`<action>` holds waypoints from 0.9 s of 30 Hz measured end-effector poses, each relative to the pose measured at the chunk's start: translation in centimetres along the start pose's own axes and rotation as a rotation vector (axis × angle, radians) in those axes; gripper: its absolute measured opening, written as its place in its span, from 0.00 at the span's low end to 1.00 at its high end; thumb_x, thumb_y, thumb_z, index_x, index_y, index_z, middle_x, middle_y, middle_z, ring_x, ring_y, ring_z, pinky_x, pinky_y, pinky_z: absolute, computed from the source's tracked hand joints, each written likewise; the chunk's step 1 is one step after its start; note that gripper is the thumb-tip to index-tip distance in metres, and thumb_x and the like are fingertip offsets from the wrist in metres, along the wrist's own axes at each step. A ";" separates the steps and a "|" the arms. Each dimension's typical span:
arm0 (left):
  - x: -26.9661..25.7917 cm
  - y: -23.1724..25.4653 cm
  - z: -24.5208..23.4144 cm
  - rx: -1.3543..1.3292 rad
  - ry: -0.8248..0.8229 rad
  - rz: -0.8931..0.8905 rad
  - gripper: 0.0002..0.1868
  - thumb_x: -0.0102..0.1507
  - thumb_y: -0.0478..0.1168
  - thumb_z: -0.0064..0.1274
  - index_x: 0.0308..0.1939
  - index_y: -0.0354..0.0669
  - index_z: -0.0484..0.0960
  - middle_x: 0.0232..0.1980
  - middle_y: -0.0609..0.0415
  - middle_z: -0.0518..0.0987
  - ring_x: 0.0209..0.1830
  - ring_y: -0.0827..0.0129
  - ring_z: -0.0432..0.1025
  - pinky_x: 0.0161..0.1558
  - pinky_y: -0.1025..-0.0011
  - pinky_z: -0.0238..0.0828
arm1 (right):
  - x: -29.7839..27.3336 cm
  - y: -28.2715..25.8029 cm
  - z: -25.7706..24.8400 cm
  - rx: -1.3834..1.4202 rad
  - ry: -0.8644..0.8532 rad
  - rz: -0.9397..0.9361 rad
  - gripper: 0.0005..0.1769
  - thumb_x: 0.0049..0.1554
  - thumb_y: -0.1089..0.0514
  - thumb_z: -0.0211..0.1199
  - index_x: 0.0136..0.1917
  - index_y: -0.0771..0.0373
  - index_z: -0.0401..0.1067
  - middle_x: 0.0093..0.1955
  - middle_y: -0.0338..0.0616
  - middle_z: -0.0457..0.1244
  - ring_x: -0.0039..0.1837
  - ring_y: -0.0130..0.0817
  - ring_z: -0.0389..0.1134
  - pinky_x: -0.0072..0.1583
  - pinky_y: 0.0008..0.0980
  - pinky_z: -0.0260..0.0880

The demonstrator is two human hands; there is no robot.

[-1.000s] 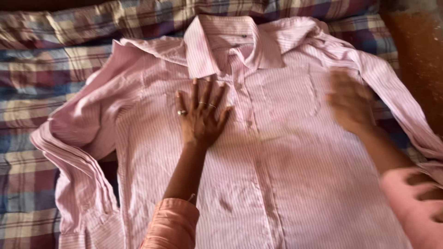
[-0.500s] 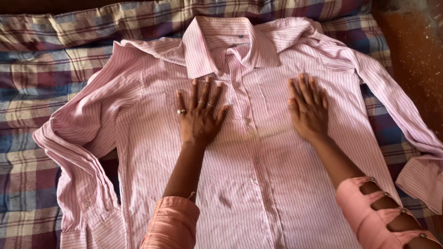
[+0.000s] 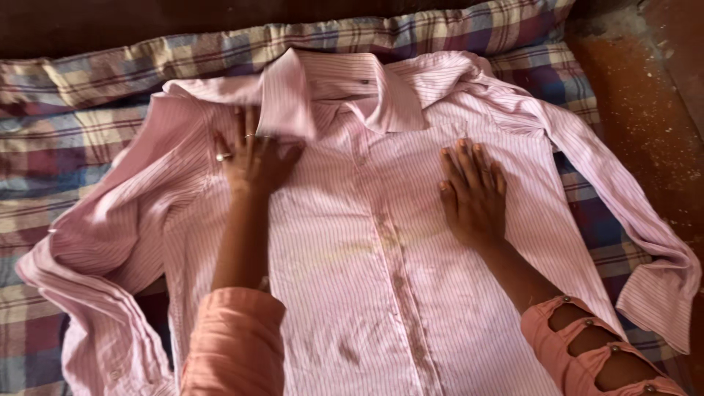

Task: The person smooths out a shirt on a patterned mat and begins buttoning the front.

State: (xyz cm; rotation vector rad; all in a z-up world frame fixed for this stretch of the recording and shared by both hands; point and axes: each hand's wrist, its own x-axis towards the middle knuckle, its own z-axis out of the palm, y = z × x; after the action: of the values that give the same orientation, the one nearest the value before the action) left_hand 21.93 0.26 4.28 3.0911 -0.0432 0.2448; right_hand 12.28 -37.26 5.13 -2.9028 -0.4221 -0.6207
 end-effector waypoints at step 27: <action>-11.0 5.6 -0.4 -0.102 0.129 0.330 0.37 0.72 0.64 0.21 0.79 0.49 0.52 0.83 0.48 0.44 0.82 0.52 0.38 0.76 0.44 0.31 | -0.1 0.1 0.1 -0.004 0.038 -0.024 0.31 0.67 0.49 0.49 0.81 0.54 0.59 0.85 0.49 0.48 0.85 0.50 0.47 0.78 0.57 0.42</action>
State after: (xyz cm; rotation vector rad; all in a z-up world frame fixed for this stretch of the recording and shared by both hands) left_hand 10.79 -5.03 3.11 2.9427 -0.5451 0.4365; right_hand 12.26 -37.35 5.04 -2.8886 -0.4515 -0.6804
